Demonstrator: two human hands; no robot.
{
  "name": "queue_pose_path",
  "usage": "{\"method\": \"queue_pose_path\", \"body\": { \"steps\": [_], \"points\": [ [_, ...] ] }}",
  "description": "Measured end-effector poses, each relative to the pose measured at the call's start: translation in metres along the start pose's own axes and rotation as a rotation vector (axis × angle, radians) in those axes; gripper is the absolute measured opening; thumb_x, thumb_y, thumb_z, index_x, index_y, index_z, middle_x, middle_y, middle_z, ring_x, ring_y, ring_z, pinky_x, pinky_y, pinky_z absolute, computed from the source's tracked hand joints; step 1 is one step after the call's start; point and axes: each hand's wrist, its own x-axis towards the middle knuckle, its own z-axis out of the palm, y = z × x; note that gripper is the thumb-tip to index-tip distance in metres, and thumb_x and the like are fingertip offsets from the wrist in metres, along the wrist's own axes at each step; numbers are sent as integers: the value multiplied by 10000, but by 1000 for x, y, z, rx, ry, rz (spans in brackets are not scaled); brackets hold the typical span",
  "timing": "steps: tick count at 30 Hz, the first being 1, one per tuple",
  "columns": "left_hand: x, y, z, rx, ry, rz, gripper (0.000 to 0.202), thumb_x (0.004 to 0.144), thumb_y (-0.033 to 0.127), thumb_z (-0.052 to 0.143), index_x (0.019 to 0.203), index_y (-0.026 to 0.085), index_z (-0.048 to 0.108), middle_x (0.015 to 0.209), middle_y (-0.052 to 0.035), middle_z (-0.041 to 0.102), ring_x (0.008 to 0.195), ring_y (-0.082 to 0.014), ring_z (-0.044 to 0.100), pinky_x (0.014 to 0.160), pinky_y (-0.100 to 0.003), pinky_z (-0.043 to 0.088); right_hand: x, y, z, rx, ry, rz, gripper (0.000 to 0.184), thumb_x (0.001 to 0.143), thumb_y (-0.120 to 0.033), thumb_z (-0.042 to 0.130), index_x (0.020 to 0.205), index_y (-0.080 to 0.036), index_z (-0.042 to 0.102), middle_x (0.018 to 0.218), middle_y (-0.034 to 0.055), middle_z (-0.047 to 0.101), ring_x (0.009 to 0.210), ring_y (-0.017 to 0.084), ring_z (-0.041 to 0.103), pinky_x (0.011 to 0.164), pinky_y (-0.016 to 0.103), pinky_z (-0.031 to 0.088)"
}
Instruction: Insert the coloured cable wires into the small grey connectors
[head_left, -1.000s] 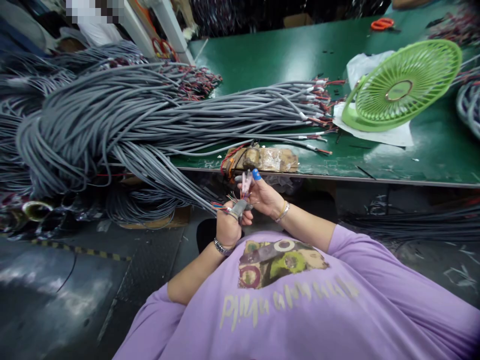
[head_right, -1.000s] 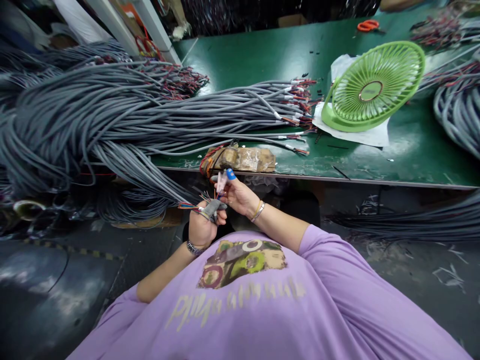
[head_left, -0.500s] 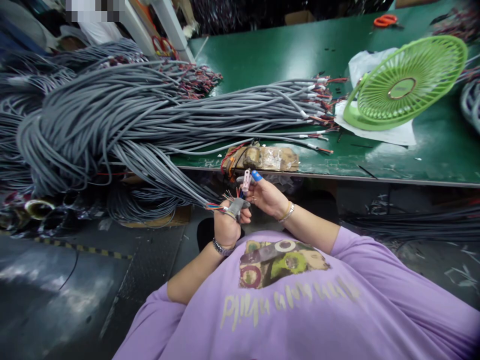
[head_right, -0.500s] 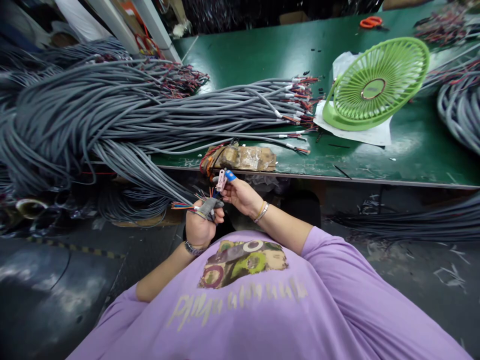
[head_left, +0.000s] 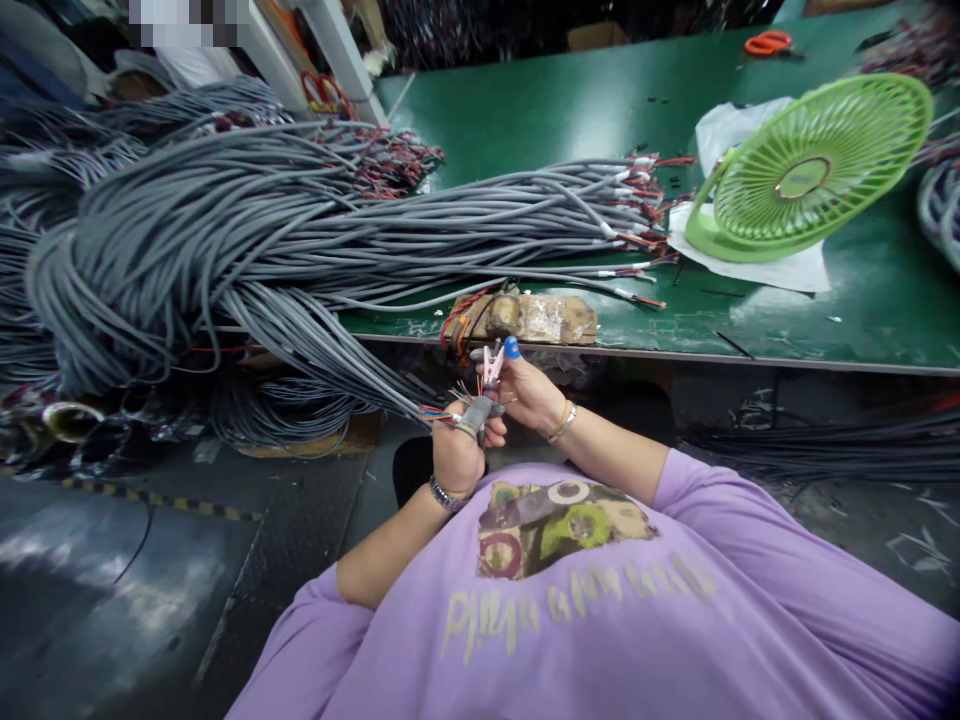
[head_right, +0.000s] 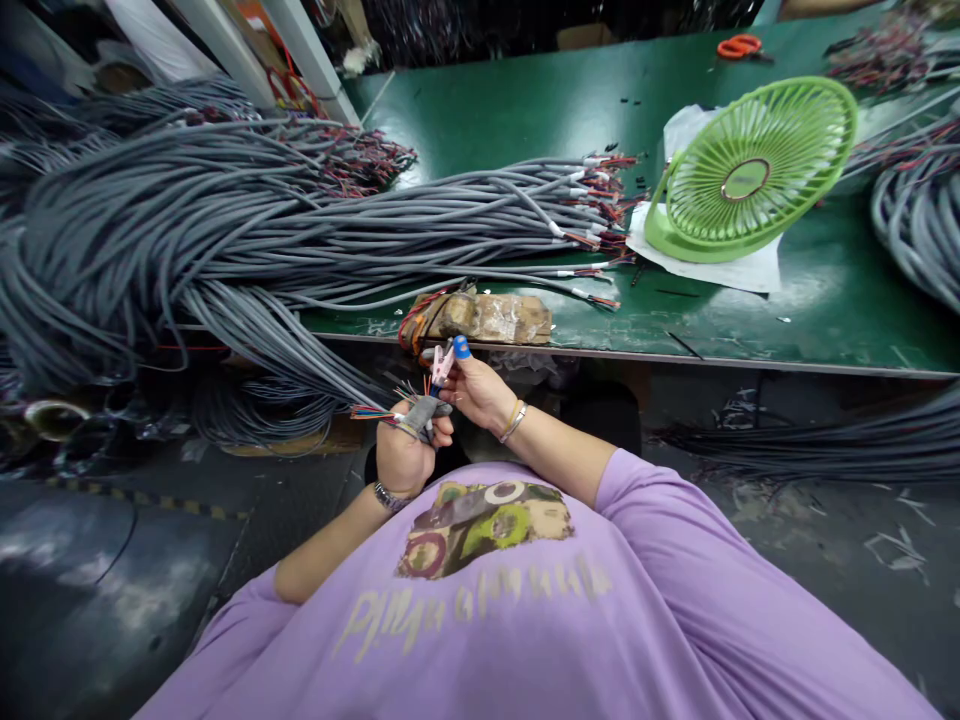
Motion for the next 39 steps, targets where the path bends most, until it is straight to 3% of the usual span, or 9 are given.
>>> {"method": "queue_pose_path", "body": {
  "steps": [8,16,21,25,31,39],
  "points": [
    [3,-9,-3,-6,-12,-15,329,736,469,686,704,151,607,515,7,625,371,-78,537,370,-167,393,2,-2,6,121,7,42,445,801,-603,635,754,-161,622,607,-16,602,503,86,504,481,207,432],
    [-2,-6,-6,-39,-24,37,328,748,462,687,690,148,614,507,2,630,364,-78,534,367,-165,398,-4,-2,1,107,-64,79,496,855,-650,521,825,-173,652,697,13,639,531,89,502,475,197,402],
    [-6,-4,-11,-37,10,96,284,776,428,669,723,153,626,542,8,647,382,-77,550,371,-165,394,-10,-10,-1,73,-138,110,349,911,-469,530,882,-154,678,774,22,658,581,85,524,511,197,406],
    [-3,-6,-12,12,15,154,302,788,444,654,713,154,615,558,-2,658,389,-84,563,372,-170,391,-11,-8,-4,-19,-128,3,203,853,-339,625,885,-147,682,739,2,621,587,75,493,512,191,373],
    [2,-14,-15,143,1,264,274,815,429,628,778,158,644,593,-10,675,416,-97,588,393,-180,426,-6,-1,-9,-170,-67,-171,435,767,-577,677,735,-145,633,662,1,575,579,85,479,523,210,373],
    [13,-19,-28,486,-2,483,172,841,319,597,793,170,666,619,0,671,482,-106,615,499,-208,492,3,-1,-2,25,-99,0,409,781,-557,689,792,-151,642,702,1,618,527,62,418,488,200,335]
  ]
}}
